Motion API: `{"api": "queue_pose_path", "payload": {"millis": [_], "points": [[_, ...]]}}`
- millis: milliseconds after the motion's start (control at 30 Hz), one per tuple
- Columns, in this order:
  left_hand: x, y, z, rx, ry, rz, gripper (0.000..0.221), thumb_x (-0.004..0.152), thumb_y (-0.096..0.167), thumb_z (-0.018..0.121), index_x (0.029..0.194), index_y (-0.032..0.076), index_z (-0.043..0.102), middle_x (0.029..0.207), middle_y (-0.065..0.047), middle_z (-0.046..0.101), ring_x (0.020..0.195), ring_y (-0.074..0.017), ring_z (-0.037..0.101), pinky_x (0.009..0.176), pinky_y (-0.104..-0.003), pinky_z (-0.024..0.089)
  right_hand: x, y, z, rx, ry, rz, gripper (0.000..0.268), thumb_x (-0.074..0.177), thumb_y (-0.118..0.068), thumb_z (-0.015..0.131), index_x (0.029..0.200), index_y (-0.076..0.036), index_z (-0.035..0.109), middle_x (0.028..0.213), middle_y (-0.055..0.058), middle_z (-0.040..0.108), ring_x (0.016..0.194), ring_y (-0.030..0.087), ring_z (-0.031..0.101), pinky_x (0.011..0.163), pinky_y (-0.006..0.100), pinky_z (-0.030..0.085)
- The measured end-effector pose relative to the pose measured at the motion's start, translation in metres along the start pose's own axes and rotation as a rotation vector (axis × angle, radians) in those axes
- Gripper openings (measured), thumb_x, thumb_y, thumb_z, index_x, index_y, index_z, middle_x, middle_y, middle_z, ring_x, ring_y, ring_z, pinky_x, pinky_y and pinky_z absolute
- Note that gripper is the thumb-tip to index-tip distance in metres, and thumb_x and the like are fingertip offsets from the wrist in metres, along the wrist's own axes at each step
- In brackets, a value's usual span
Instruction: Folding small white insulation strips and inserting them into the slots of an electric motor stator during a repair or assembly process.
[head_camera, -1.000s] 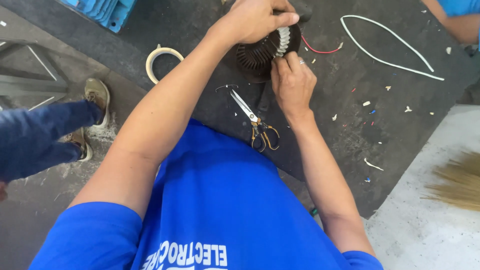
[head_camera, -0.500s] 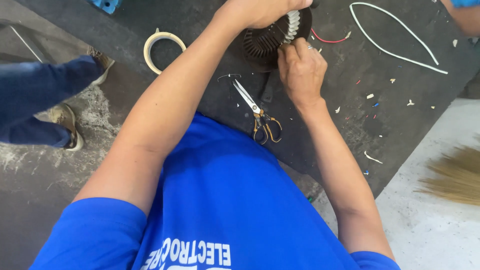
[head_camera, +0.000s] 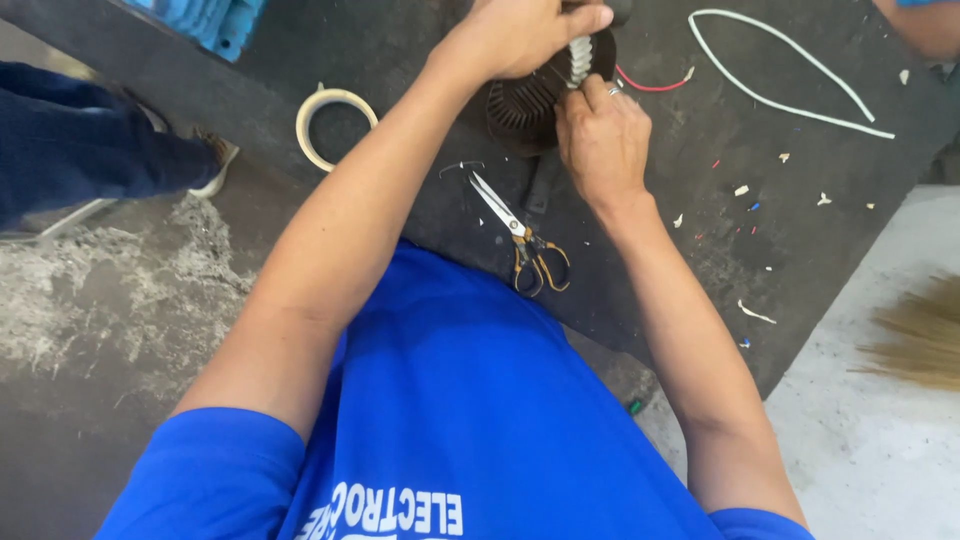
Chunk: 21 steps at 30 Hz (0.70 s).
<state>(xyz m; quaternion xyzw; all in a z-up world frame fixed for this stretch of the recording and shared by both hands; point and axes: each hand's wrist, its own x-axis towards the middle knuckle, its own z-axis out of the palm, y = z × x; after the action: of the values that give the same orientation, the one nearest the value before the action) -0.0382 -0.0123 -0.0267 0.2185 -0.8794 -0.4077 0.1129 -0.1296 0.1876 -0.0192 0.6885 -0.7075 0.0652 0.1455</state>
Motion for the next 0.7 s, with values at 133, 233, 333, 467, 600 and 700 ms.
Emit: {"api": "queue_pose_path", "payload": {"millis": [133, 233, 333, 467, 600, 700], "points": [[-0.004, 0.011, -0.016, -0.081, 0.117, 0.111, 0.03, 0.102, 0.045, 0.068, 0.11, 0.022, 0.085, 0.095, 0.003, 0.086, 0.086, -0.0252, 0.077, 0.072, -0.042, 0.052, 0.004, -0.008, -0.002, 0.001, 0.067, 0.004, 0.026, 0.108, -0.017, 0.069, 0.086, -0.008, 0.057, 0.088, 0.01, 0.055, 0.069, 0.035, 0.059, 0.052, 0.05, 0.046], [0.003, 0.006, -0.015, -0.003, 0.13, 0.145, 0.034, 0.102, 0.046, 0.069, 0.108, 0.019, 0.087, 0.103, -0.002, 0.087, 0.094, -0.0293, 0.078, 0.077, -0.046, 0.053, 0.007, -0.013, -0.007, -0.042, 0.143, -0.05, 0.029, 0.109, -0.012, 0.066, 0.083, -0.01, 0.054, 0.085, 0.008, 0.052, 0.073, 0.031, 0.058, 0.056, 0.046, 0.048], [0.007, 0.004, -0.01, 0.069, 0.133, 0.117, 0.04, 0.101, 0.053, 0.064, 0.11, 0.022, 0.087, 0.112, -0.002, 0.085, 0.102, -0.0333, 0.078, 0.083, -0.048, 0.054, 0.005, -0.017, -0.005, -0.143, 0.165, -0.109, 0.026, 0.102, -0.011, 0.07, 0.08, -0.015, 0.056, 0.086, 0.006, 0.052, 0.075, 0.028, 0.059, 0.06, 0.042, 0.049], [0.011, 0.016, -0.003, 0.06, 0.045, 0.076, 0.04, 0.099, 0.052, 0.06, 0.107, 0.024, 0.087, 0.115, 0.006, 0.085, 0.112, -0.0267, 0.072, 0.098, -0.05, 0.042, -0.007, -0.013, 0.008, -0.14, 0.078, -0.063, 0.024, 0.103, -0.011, 0.069, 0.082, -0.013, 0.059, 0.089, 0.009, 0.057, 0.074, 0.03, 0.06, 0.057, 0.043, 0.05], [0.01, 0.029, -0.007, 0.03, -0.011, 0.019, 0.041, 0.099, 0.051, 0.057, 0.108, 0.022, 0.086, 0.107, 0.005, 0.087, 0.108, -0.0274, 0.072, 0.104, -0.048, 0.039, -0.018, -0.01, 0.007, -0.021, -0.178, 0.051, 0.018, 0.102, -0.019, 0.072, 0.112, -0.003, 0.069, 0.101, 0.016, 0.058, 0.086, 0.04, 0.063, 0.066, 0.052, 0.057], [0.006, 0.034, -0.011, 0.008, -0.031, 0.035, 0.041, 0.1, 0.049, 0.058, 0.107, 0.02, 0.086, 0.113, 0.005, 0.085, 0.112, -0.0278, 0.069, 0.105, -0.049, 0.037, -0.015, -0.013, -0.006, 0.116, -0.229, 0.103, 0.005, 0.104, -0.004, 0.059, 0.102, 0.001, 0.061, 0.104, 0.02, 0.046, 0.075, 0.048, 0.057, 0.058, 0.061, 0.052]]}}
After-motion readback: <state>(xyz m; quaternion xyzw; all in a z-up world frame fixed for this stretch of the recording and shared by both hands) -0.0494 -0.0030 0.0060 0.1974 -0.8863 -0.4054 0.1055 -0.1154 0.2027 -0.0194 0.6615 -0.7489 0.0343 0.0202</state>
